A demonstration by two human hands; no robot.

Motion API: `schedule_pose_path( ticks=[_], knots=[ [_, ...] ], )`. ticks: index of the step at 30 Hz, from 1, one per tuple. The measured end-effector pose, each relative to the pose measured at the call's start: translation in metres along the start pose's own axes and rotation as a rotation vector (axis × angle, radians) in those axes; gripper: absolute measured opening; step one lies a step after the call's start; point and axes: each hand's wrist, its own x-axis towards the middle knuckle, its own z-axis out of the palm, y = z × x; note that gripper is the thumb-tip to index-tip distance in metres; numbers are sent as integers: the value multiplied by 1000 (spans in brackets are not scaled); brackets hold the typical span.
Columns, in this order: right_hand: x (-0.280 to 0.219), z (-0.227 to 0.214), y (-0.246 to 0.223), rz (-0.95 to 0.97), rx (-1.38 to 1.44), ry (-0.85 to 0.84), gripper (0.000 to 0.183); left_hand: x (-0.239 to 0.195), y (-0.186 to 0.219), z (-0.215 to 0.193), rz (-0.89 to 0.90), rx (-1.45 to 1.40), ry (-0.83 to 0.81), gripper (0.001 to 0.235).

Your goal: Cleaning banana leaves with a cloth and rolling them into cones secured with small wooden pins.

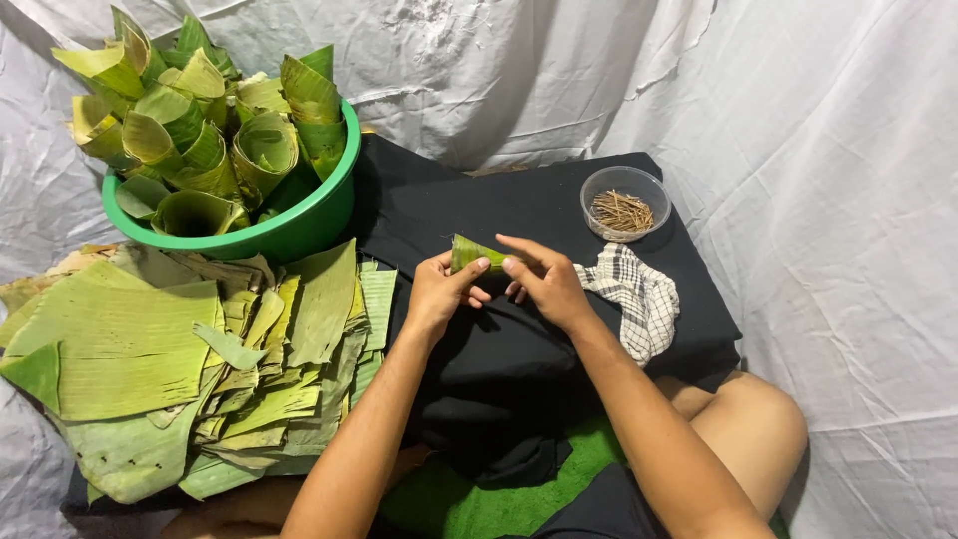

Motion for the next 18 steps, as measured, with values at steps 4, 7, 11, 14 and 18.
schedule_pose_path(
  ticks=[4,7,11,14,18],
  knots=[
    [4,-5,3,59,62,25,25,-1,3,2,35,-5,-8,38],
    [3,-6,0,65,81,41,24,-3,5,4,49,-4,-34,37],
    [2,-7,-4,84,87,55,24,-7,10,6,49,4,-52,36],
    [2,-6,-3,85,80,59,25,-6,9,6,48,10,-48,36],
    [0,-5,-11,91,72,53,26,-20,28,17,43,25,-33,36]
  ],
)
